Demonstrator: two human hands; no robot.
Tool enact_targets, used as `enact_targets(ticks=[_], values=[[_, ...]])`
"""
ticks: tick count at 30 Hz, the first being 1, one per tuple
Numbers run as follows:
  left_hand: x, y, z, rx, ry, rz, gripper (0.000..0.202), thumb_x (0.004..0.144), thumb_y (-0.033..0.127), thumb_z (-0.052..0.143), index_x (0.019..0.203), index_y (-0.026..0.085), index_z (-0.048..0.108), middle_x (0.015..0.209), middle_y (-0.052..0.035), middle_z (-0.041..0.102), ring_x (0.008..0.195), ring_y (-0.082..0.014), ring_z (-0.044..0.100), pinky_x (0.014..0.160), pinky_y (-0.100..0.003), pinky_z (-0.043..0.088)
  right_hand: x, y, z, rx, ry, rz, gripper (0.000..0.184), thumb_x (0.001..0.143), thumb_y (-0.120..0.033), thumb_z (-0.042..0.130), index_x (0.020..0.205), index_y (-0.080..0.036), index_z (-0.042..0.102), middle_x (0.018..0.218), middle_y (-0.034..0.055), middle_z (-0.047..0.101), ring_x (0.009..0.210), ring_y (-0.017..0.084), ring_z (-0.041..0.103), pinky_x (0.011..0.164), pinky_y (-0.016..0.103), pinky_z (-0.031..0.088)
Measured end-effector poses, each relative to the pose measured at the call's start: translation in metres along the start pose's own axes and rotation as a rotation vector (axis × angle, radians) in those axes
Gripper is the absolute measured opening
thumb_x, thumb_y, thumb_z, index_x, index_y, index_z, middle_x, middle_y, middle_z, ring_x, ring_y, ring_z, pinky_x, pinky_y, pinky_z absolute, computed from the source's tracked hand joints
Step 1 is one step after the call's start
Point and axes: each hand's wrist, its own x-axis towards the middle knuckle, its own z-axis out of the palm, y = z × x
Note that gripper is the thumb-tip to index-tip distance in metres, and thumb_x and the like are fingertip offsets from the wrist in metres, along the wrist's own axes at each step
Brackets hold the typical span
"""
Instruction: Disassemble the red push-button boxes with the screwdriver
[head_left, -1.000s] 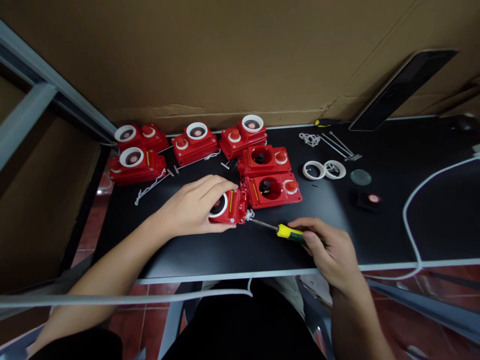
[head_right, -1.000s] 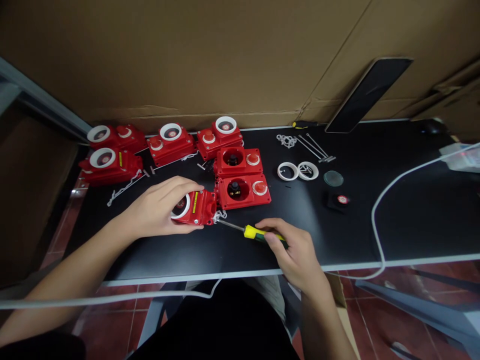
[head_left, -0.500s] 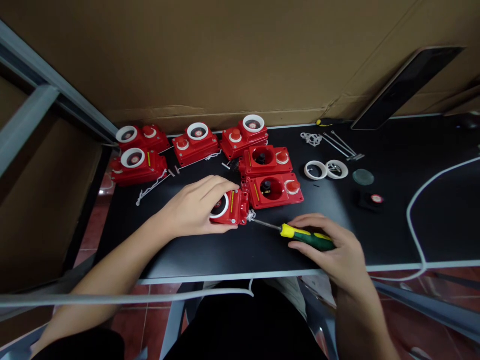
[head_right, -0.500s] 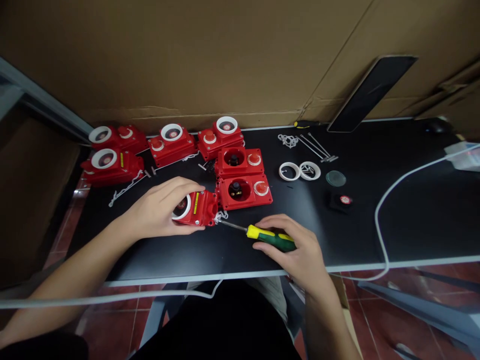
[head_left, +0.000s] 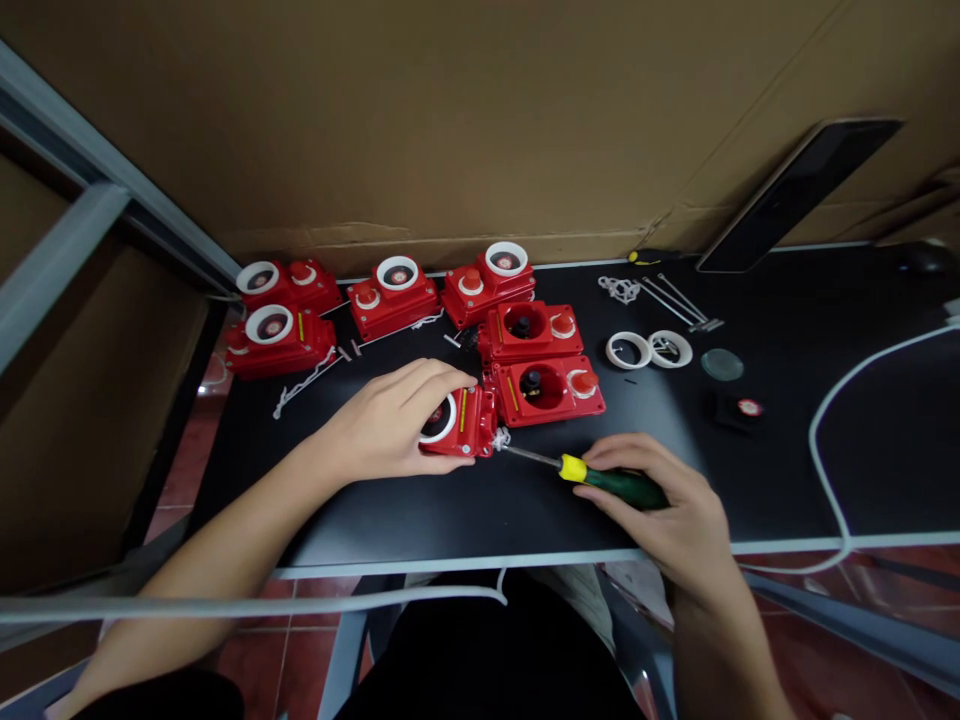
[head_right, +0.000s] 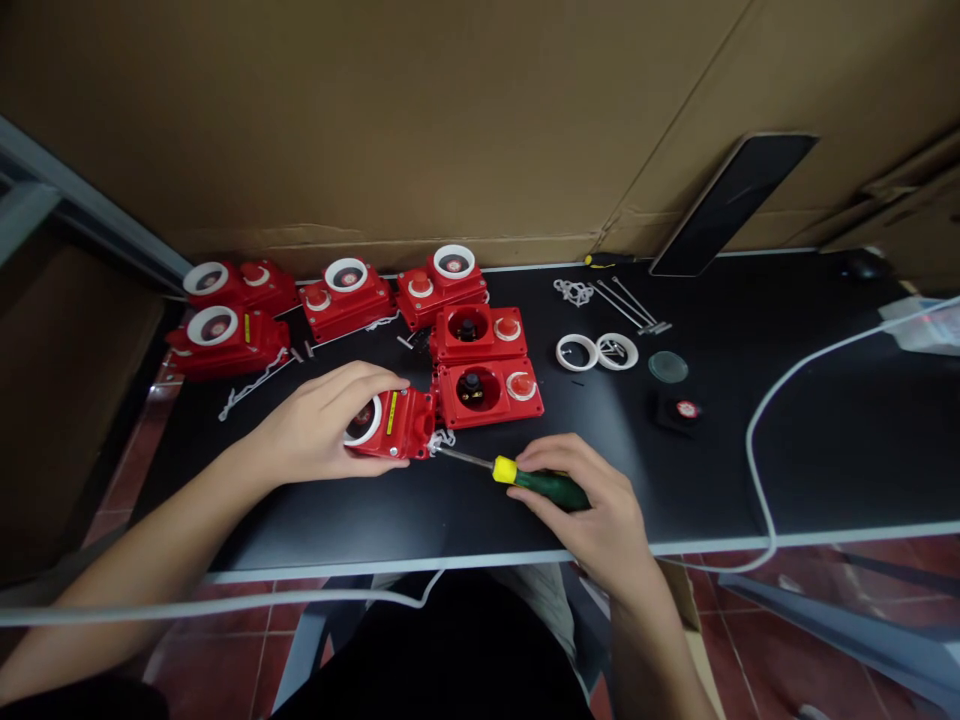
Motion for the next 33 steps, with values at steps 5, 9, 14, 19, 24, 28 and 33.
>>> enact_targets(ticks=[5,9,14,19,24,28,33], values=[[0.0001,0.0004,0.0003,0.001,-0.003,-0.012,0.064,0.098,0.050,0.086,0.143,0.014,0.058,0.127,-0.0163,0.078,0.117,-0.0304,0.079,0.102,-0.042,0.068,-0.0038,0.0020,-0.0034,-0.057,-0.064,0.057,0.017,0.100,-0.034,0.085,0.114,-0.029,0.078,0.102,0.0000,0.084,0.086,0.017,0.082,0.081,0.024,0.063],[-0.0003,-0.0007,0.0003,0.001,0.005,-0.006,0.063,0.099,0.051,0.085,0.142,0.014,0.059,0.128,-0.0165,0.077,0.117,-0.0300,0.079,0.102,-0.042,0.068,-0.0038,0.0042,-0.0042,-0.095,-0.106,0.058,0.012,0.111,-0.029,0.068,0.117,-0.029,0.078,0.103,-0.0004,0.086,0.089,0.017,0.084,0.081,0.024,0.064],[-0.0010,-0.0009,0.0001,-0.002,0.010,-0.010,0.065,0.097,0.049,0.087,0.142,0.013,0.059,0.127,-0.0163,0.077,0.116,-0.0297,0.079,0.101,-0.041,0.068,0.0002,0.0013,-0.0011,-0.036,-0.064,-0.011,0.009,0.104,-0.026,0.079,0.113,-0.027,0.076,0.107,0.0025,0.083,0.097,0.017,0.081,0.090,0.025,0.064],[-0.0008,0.0007,-0.0001,-0.007,-0.010,0.002,0.063,0.098,0.049,0.085,0.144,0.014,0.059,0.130,-0.0169,0.077,0.117,-0.0306,0.078,0.102,-0.043,0.068,-0.0009,-0.0010,-0.0019,-0.016,-0.047,0.015,0.017,0.100,-0.030,0.085,0.116,-0.027,0.078,0.111,0.0050,0.083,0.099,0.020,0.081,0.091,0.028,0.065],[-0.0001,0.0012,0.0005,-0.002,-0.013,0.021,0.062,0.099,0.048,0.084,0.143,0.012,0.059,0.129,-0.0186,0.077,0.117,-0.0315,0.078,0.102,-0.044,0.068,-0.0035,-0.0003,0.0009,-0.089,-0.127,0.080,0.015,0.107,-0.034,0.075,0.120,-0.027,0.079,0.105,0.0044,0.088,0.086,0.021,0.085,0.080,0.030,0.067],[-0.0010,0.0019,0.0004,0.013,-0.014,0.036,0.065,0.097,0.046,0.087,0.144,0.011,0.058,0.130,-0.0189,0.077,0.117,-0.0318,0.078,0.101,-0.043,0.068,-0.0012,-0.0015,0.0030,-0.096,-0.108,-0.001,0.016,0.103,-0.033,0.082,0.117,-0.026,0.078,0.105,0.0059,0.085,0.091,0.023,0.083,0.083,0.032,0.065],[-0.0014,0.0019,-0.0031,0.075,-0.051,0.039,0.062,0.097,0.042,0.087,0.143,0.010,0.059,0.130,-0.0196,0.078,0.118,-0.0333,0.078,0.101,-0.044,0.067,0.0004,-0.0030,0.0027,-0.089,-0.102,-0.018,0.019,0.101,-0.028,0.085,0.117,-0.026,0.075,0.106,0.0050,0.082,0.093,0.021,0.081,0.085,0.031,0.063]])
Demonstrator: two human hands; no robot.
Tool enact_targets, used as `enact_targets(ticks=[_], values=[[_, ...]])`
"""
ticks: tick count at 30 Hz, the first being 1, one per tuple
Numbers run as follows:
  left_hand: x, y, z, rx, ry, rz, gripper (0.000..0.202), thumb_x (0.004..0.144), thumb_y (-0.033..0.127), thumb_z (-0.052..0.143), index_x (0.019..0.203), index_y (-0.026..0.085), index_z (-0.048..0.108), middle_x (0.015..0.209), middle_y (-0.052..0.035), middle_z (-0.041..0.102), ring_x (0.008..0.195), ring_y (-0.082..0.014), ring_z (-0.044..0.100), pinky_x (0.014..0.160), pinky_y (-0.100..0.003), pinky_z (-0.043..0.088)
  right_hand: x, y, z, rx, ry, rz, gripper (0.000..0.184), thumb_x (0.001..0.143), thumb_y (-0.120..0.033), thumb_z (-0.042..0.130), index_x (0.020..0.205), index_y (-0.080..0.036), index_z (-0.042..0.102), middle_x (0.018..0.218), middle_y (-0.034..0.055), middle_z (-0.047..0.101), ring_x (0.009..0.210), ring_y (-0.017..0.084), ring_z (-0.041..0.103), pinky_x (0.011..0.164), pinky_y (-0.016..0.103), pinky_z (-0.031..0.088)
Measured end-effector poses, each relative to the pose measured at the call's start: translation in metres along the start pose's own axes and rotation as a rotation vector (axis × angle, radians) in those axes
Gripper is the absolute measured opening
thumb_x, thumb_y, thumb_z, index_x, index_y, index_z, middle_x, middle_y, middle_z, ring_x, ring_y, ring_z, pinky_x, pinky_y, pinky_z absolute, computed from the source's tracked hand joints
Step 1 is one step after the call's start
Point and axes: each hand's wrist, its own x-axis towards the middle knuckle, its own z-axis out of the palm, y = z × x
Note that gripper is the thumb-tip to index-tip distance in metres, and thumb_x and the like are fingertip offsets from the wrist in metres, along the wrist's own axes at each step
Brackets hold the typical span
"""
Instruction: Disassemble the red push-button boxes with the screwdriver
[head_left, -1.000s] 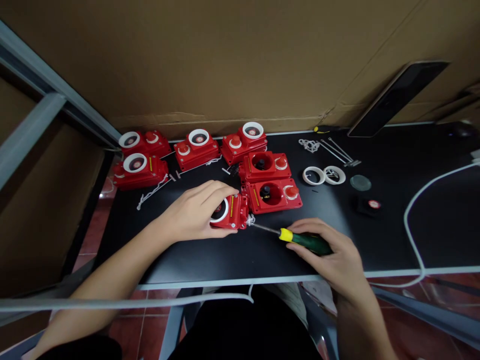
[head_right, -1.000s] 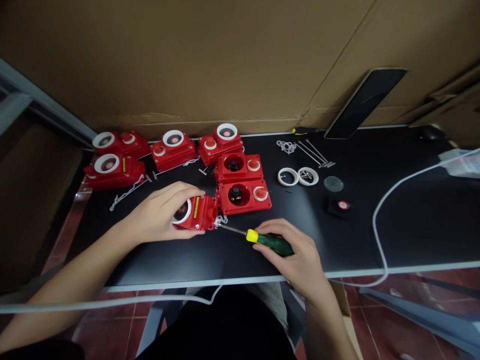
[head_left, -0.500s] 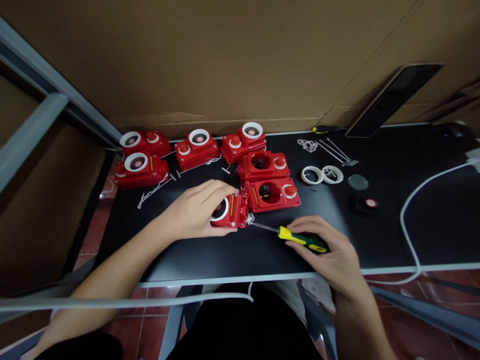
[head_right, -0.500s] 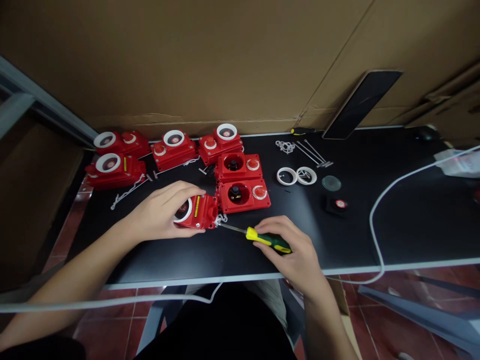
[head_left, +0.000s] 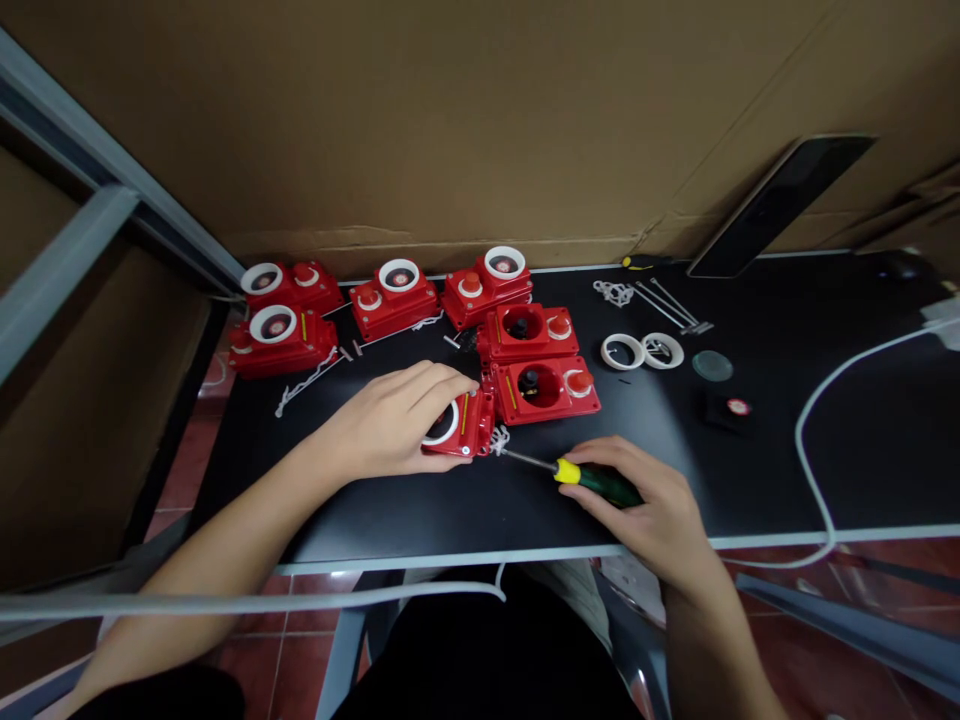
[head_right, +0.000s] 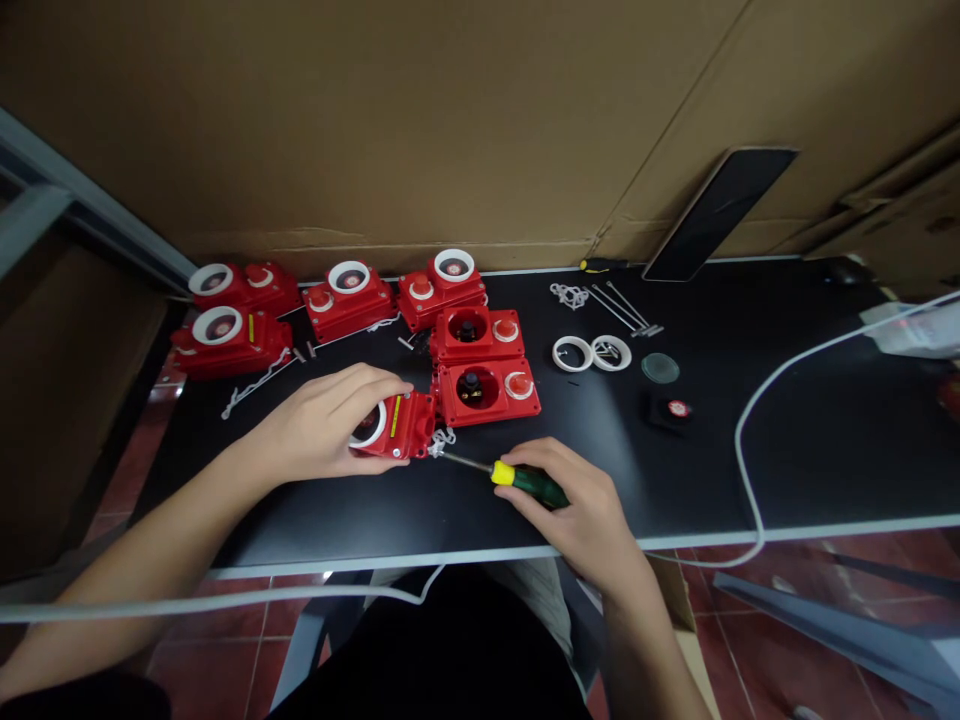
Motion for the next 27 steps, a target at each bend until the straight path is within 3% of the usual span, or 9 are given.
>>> enact_targets(ticks=[8,11,14,17,20,23,27], values=[[0.000,-0.006,-0.004,0.052,-0.063,-0.048,0.065,0.095,0.045,0.090,0.142,0.011,0.060,0.132,-0.0172,0.078,0.116,-0.0323,0.078,0.101,-0.044,0.066,0.000,0.001,0.000,-0.005,0.018,-0.021,0.018,0.101,-0.029,0.084,0.116,-0.025,0.075,0.105,0.0054,0.081,0.092,0.021,0.080,0.083,0.032,0.063],[0.001,-0.008,-0.008,0.119,-0.132,-0.062,0.071,0.090,0.044,0.095,0.143,0.011,0.062,0.136,-0.0184,0.076,0.120,-0.0357,0.076,0.105,-0.049,0.065,0.001,0.000,0.000,0.001,0.030,-0.028,0.016,0.102,-0.029,0.084,0.115,-0.025,0.075,0.104,0.0055,0.081,0.092,0.021,0.080,0.083,0.032,0.063],[0.002,-0.006,-0.012,0.172,-0.125,-0.032,0.076,0.087,0.049,0.097,0.143,0.011,0.064,0.140,-0.0207,0.074,0.135,-0.0426,0.068,0.113,-0.058,0.061,0.002,-0.002,0.000,0.016,0.049,-0.026,0.015,0.102,-0.029,0.084,0.114,-0.025,0.076,0.103,0.0052,0.082,0.091,0.021,0.081,0.083,0.032,0.063],[0.004,0.002,-0.011,0.181,0.010,0.066,0.056,0.098,0.050,0.086,0.138,0.015,0.069,0.133,-0.0180,0.078,0.137,-0.0404,0.067,0.110,-0.056,0.062,0.002,-0.003,0.000,0.040,0.053,-0.020,0.016,0.100,-0.028,0.085,0.113,-0.026,0.076,0.103,0.0054,0.083,0.090,0.022,0.081,0.082,0.032,0.064],[0.006,0.014,-0.003,0.129,0.155,0.185,0.033,0.105,0.039,0.080,0.126,0.016,0.073,0.116,-0.0111,0.082,0.111,-0.0287,0.074,0.092,-0.042,0.064,0.001,-0.004,0.002,0.057,0.046,-0.026,0.017,0.099,-0.028,0.086,0.113,-0.025,0.077,0.104,0.0059,0.083,0.092,0.022,0.081,0.083,0.033,0.064],[0.008,0.026,0.006,0.099,0.187,0.242,0.017,0.107,0.029,0.078,0.118,0.017,0.075,0.107,-0.0063,0.084,0.098,-0.0222,0.073,0.084,-0.037,0.059,0.001,-0.006,0.005,0.073,0.037,-0.033,0.018,0.099,-0.027,0.086,0.114,-0.025,0.077,0.105,0.0057,0.083,0.093,0.021,0.081,0.084,0.031,0.064],[0.007,0.031,0.013,0.103,0.204,0.249,0.005,0.110,0.020,0.073,0.113,0.020,0.077,0.103,-0.0033,0.085,0.095,-0.0197,0.073,0.080,-0.035,0.055,0.001,-0.008,0.006,0.097,0.036,-0.040,0.018,0.098,-0.026,0.087,0.113,-0.025,0.077,0.103,0.0053,0.083,0.091,0.021,0.081,0.084,0.031,0.065]])
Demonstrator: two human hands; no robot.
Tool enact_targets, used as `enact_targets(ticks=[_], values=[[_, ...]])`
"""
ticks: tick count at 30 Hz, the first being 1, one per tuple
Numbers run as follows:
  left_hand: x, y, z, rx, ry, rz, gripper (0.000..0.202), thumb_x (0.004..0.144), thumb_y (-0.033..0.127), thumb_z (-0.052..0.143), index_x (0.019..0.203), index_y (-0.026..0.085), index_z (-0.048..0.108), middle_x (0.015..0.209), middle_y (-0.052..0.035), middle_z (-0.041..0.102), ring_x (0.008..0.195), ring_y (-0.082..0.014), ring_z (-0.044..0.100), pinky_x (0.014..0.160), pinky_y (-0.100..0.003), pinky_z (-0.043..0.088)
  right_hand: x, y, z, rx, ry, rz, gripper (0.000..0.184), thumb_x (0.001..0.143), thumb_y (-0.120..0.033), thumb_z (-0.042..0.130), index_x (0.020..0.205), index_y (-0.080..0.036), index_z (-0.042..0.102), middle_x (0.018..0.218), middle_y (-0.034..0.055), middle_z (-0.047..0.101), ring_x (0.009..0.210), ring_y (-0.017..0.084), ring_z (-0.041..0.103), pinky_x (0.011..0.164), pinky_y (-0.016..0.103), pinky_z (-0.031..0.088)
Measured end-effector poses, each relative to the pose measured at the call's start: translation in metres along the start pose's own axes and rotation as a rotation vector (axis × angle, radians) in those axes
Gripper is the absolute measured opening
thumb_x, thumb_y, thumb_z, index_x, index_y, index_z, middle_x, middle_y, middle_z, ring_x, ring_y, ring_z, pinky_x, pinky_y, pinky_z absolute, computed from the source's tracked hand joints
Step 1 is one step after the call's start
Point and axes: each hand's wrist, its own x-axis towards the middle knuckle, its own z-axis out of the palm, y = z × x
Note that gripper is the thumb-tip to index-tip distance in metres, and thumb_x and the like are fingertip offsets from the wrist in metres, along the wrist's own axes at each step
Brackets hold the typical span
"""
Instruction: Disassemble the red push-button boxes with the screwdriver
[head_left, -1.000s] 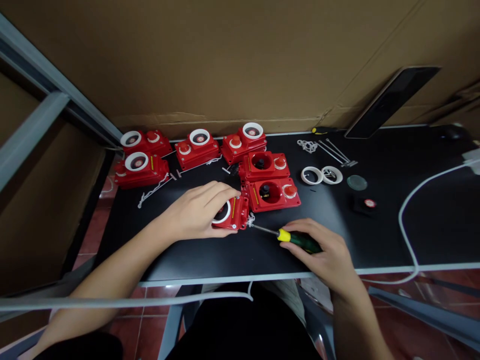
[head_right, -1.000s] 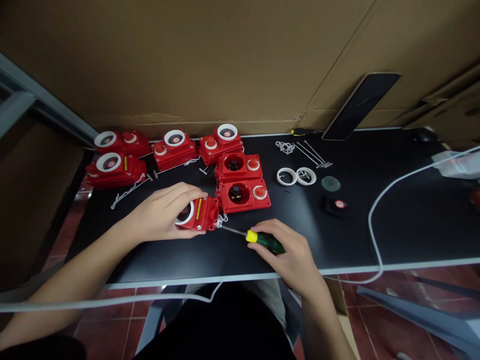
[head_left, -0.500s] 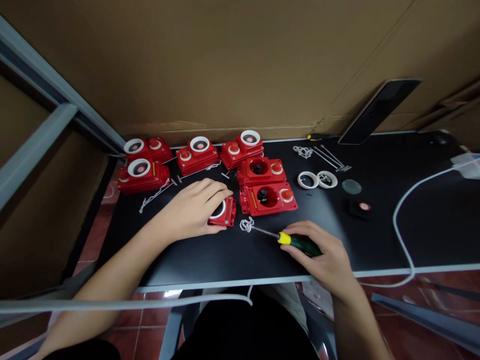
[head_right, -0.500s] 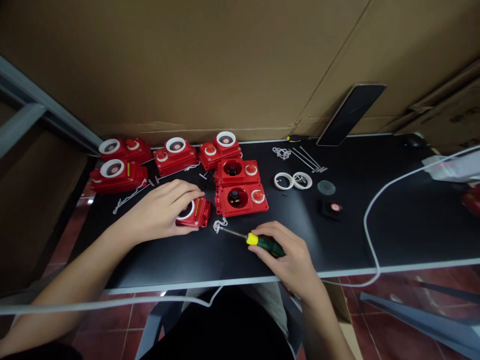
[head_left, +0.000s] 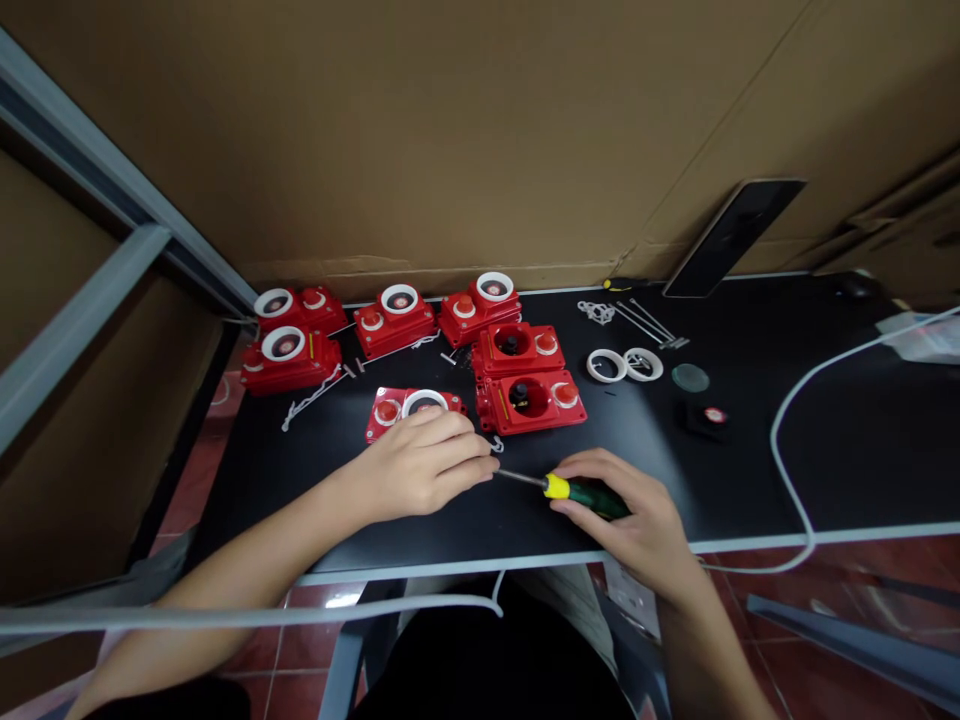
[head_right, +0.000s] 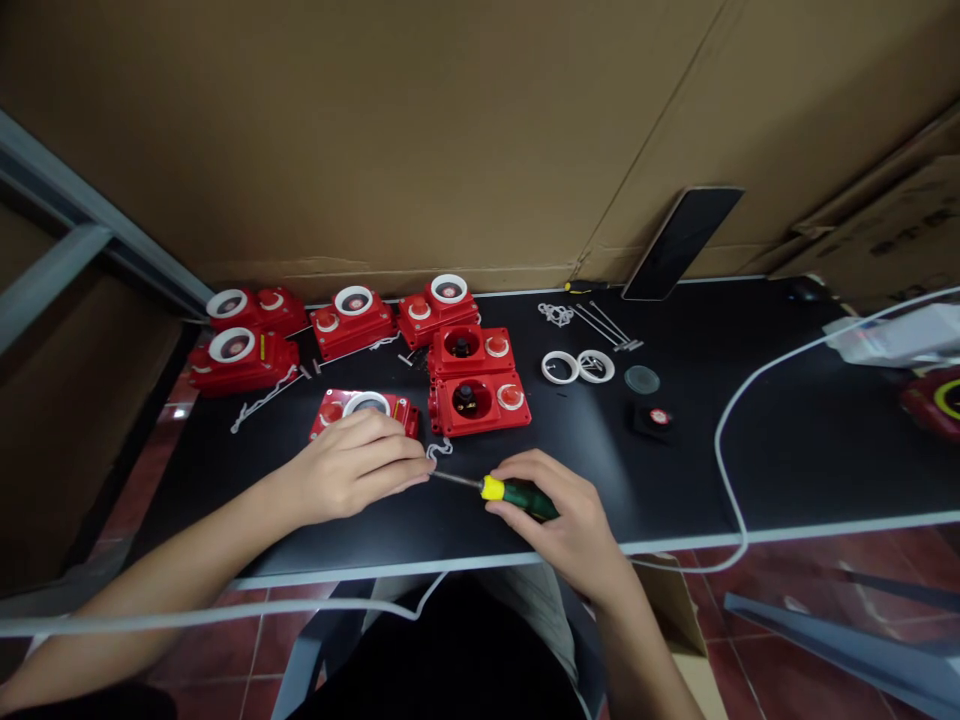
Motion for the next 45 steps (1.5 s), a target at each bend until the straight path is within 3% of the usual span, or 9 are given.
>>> enact_targets(ticks=[6,10,13,16,20,24,34,45], values=[[-0.009,-0.004,0.002,-0.036,-0.050,-0.065,0.017,0.111,0.017,0.066,0.121,0.022,0.079,0.108,-0.0060,0.086,0.102,-0.0219,0.072,0.086,-0.037,0.056,-0.004,0.003,-0.006,0.006,0.025,0.062,0.013,0.101,-0.033,0.084,0.111,-0.026,0.080,0.103,0.0064,0.083,0.091,0.023,0.082,0.081,0.031,0.065],[-0.008,-0.001,0.002,-0.063,0.007,-0.065,0.021,0.111,0.013,0.065,0.125,0.020,0.078,0.107,-0.0066,0.086,0.098,-0.0222,0.072,0.083,-0.037,0.056,-0.010,0.004,0.002,0.200,0.104,0.231,0.027,0.115,-0.042,0.060,0.129,-0.025,0.074,0.088,0.0017,0.075,0.057,0.013,0.067,0.059,0.026,0.059],[-0.002,0.007,0.001,-0.054,0.021,-0.050,0.021,0.114,0.014,0.059,0.122,0.017,0.078,0.105,-0.0070,0.087,0.097,-0.0216,0.072,0.080,-0.035,0.055,-0.007,-0.004,0.020,0.397,0.140,0.308,0.034,0.110,-0.050,0.067,0.133,-0.024,0.067,0.077,-0.0051,0.062,0.049,0.010,0.055,0.049,0.023,0.050],[0.002,0.016,0.001,-0.061,0.002,-0.049,0.023,0.116,0.014,0.055,0.115,0.017,0.079,0.103,-0.0059,0.087,0.096,-0.0200,0.072,0.080,-0.034,0.058,0.004,-0.017,0.039,0.371,0.111,0.327,0.027,0.101,-0.043,0.079,0.117,-0.024,0.068,0.072,-0.0065,0.061,0.054,0.012,0.058,0.055,0.024,0.053],[0.000,0.021,0.007,-0.076,0.045,-0.076,0.015,0.112,0.015,0.065,0.110,0.017,0.080,0.104,-0.0063,0.087,0.094,-0.0208,0.072,0.081,-0.034,0.061,0.015,-0.027,0.055,0.247,0.079,0.243,0.011,0.102,-0.032,0.072,0.108,-0.023,0.072,0.087,0.0006,0.076,0.075,0.017,0.074,0.075,0.027,0.062],[-0.003,0.021,0.011,-0.134,0.059,-0.150,0.016,0.113,0.016,0.065,0.114,0.019,0.080,0.108,-0.0052,0.088,0.094,-0.0206,0.072,0.081,-0.034,0.062,0.013,-0.026,0.060,0.223,0.082,0.191,0.011,0.100,-0.029,0.073,0.110,-0.023,0.073,0.088,-0.0001,0.076,0.072,0.015,0.072,0.072,0.024,0.060],[0.002,0.024,0.009,-0.190,0.097,-0.105,0.020,0.117,0.016,0.056,0.114,0.015,0.075,0.102,-0.0037,0.087,0.091,-0.0195,0.069,0.081,-0.034,0.056,0.011,-0.027,0.060,0.216,0.040,0.215,0.005,0.102,-0.026,0.069,0.105,-0.023,0.072,0.080,-0.0037,0.076,0.066,0.012,0.069,0.064,0.019,0.054],[0.000,0.027,0.009,-0.170,0.153,-0.183,0.010,0.112,0.020,0.068,0.111,0.013,0.075,0.091,-0.0058,0.074,0.082,-0.0171,0.069,0.072,-0.028,0.057,0.013,-0.031,0.056,0.157,0.131,0.155,0.005,0.100,-0.019,0.070,0.099,-0.024,0.070,0.081,-0.0056,0.071,0.067,0.009,0.066,0.067,0.018,0.053]])
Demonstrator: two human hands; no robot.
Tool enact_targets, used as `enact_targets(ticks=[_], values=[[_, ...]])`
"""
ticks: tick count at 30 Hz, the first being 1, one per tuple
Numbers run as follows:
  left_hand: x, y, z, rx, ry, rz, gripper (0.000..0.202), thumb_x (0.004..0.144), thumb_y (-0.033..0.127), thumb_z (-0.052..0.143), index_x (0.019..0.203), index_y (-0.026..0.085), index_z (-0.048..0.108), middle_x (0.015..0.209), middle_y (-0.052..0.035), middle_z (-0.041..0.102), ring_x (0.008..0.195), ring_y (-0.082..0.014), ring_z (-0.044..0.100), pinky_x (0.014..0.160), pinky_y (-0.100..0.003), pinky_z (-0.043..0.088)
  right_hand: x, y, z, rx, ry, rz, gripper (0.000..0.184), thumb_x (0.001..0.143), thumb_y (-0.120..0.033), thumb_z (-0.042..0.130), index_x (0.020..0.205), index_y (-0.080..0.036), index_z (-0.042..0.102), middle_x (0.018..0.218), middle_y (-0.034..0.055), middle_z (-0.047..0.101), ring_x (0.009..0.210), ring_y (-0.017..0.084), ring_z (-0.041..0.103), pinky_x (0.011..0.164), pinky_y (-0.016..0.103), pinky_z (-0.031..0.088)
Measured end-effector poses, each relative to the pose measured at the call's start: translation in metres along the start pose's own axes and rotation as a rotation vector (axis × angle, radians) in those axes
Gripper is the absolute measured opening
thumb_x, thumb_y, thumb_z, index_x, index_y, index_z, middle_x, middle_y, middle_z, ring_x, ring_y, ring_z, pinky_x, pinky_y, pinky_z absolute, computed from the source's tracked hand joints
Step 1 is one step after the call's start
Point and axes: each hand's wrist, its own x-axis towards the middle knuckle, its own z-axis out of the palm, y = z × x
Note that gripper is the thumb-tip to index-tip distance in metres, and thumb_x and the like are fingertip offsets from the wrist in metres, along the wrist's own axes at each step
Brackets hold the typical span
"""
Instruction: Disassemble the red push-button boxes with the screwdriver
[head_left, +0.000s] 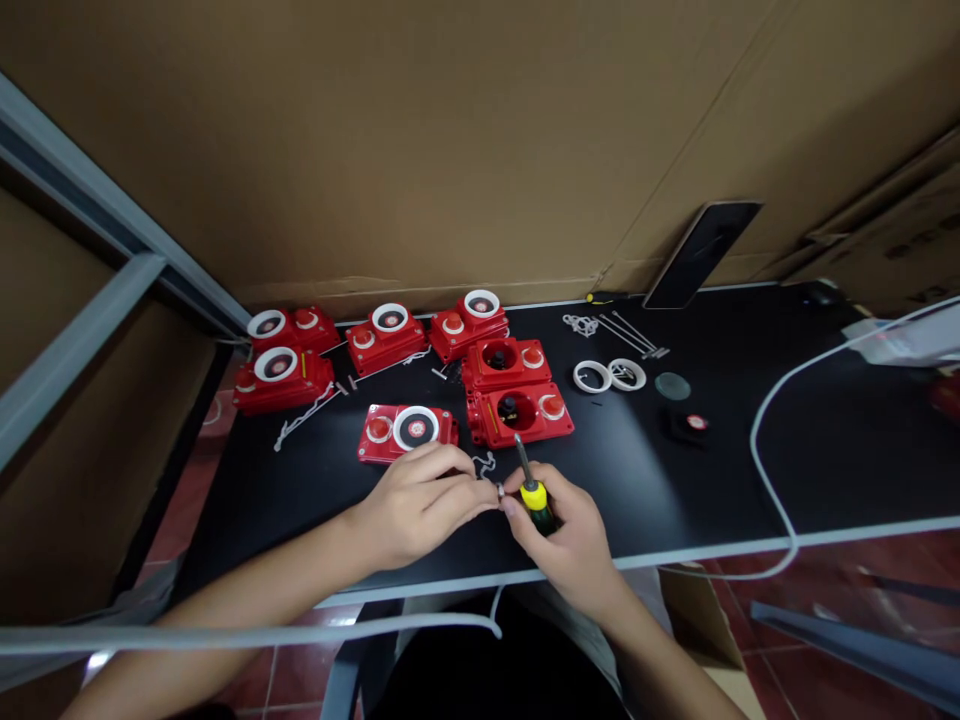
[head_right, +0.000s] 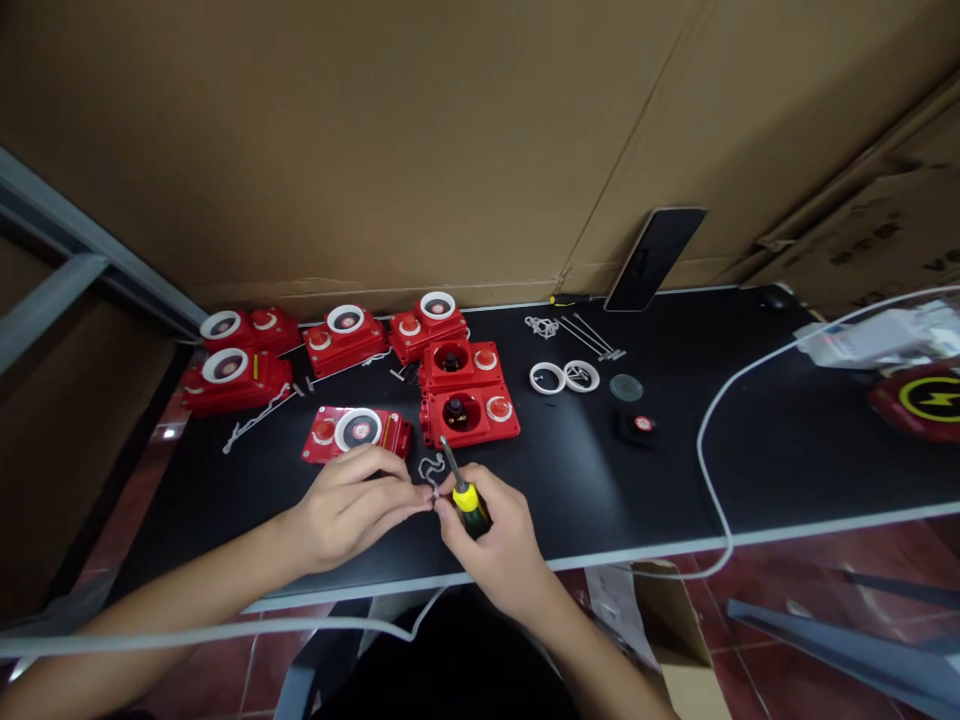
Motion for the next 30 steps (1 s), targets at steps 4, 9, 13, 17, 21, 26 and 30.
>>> enact_targets(ticks=[4,9,13,17,21,26,30], values=[[-0.002,0.000,0.003,-0.006,-0.001,0.005,0.010,0.112,0.020,0.067,0.113,0.014,0.075,0.093,-0.0064,0.074,0.083,-0.0172,0.068,0.072,-0.028,0.058,0.000,0.000,0.000,-0.004,-0.029,-0.006,0.005,0.100,-0.018,0.068,0.099,-0.023,0.070,0.079,-0.0054,0.072,0.064,0.009,0.066,0.064,0.018,0.052],[0.000,-0.005,-0.002,0.016,-0.067,0.037,0.009,0.110,0.013,0.066,0.116,0.014,0.073,0.097,-0.0061,0.082,0.091,-0.0206,0.072,0.080,-0.032,0.062,0.003,0.003,0.000,-0.050,0.043,0.020,0.006,0.099,-0.018,0.068,0.100,-0.023,0.072,0.083,-0.0035,0.074,0.069,0.011,0.070,0.068,0.020,0.055],[0.004,-0.015,-0.014,0.106,-0.114,0.018,0.012,0.107,0.009,0.070,0.117,0.015,0.073,0.107,-0.0065,0.085,0.100,-0.0226,0.072,0.089,-0.037,0.063,0.003,0.005,-0.002,-0.137,0.192,0.007,0.013,0.099,-0.013,0.066,0.104,-0.024,0.069,0.088,-0.0027,0.074,0.073,0.012,0.072,0.072,0.021,0.057],[0.005,-0.026,-0.022,0.185,-0.109,0.026,0.011,0.108,0.010,0.069,0.117,0.016,0.072,0.105,-0.0049,0.085,0.098,-0.0223,0.071,0.089,-0.037,0.062,-0.002,0.005,-0.001,-0.191,-0.010,-0.181,0.013,0.101,-0.012,0.071,0.107,-0.023,0.068,0.093,-0.0004,0.075,0.079,0.013,0.075,0.075,0.023,0.059],[0.003,-0.033,-0.023,0.212,-0.098,0.024,0.011,0.109,0.012,0.070,0.118,0.016,0.072,0.106,-0.0042,0.086,0.100,-0.0231,0.071,0.084,-0.035,0.060,-0.007,0.007,0.008,-0.291,-0.206,-0.247,0.020,0.105,-0.015,0.073,0.122,-0.023,0.067,0.112,0.0053,0.082,0.093,0.019,0.083,0.077,0.027,0.063],[0.005,-0.035,-0.022,0.197,-0.037,0.039,0.012,0.108,0.010,0.070,0.118,0.016,0.072,0.104,-0.0044,0.085,0.097,-0.0225,0.071,0.082,-0.034,0.060,-0.008,0.008,0.018,-0.501,-0.215,-0.197,0.025,0.098,-0.008,0.077,0.116,-0.022,0.066,0.103,0.0035,0.083,0.081,0.024,0.084,0.064,0.032,0.061],[0.006,-0.037,-0.021,0.194,-0.018,0.042,0.013,0.106,0.010,0.072,0.117,0.016,0.072,0.101,-0.0049,0.085,0.096,-0.0225,0.070,0.082,-0.034,0.061,-0.009,0.006,0.018,-0.550,-0.201,-0.178,0.029,0.095,-0.007,0.080,0.115,-0.022,0.066,0.103,0.0037,0.083,0.078,0.026,0.084,0.060,0.033,0.060]])
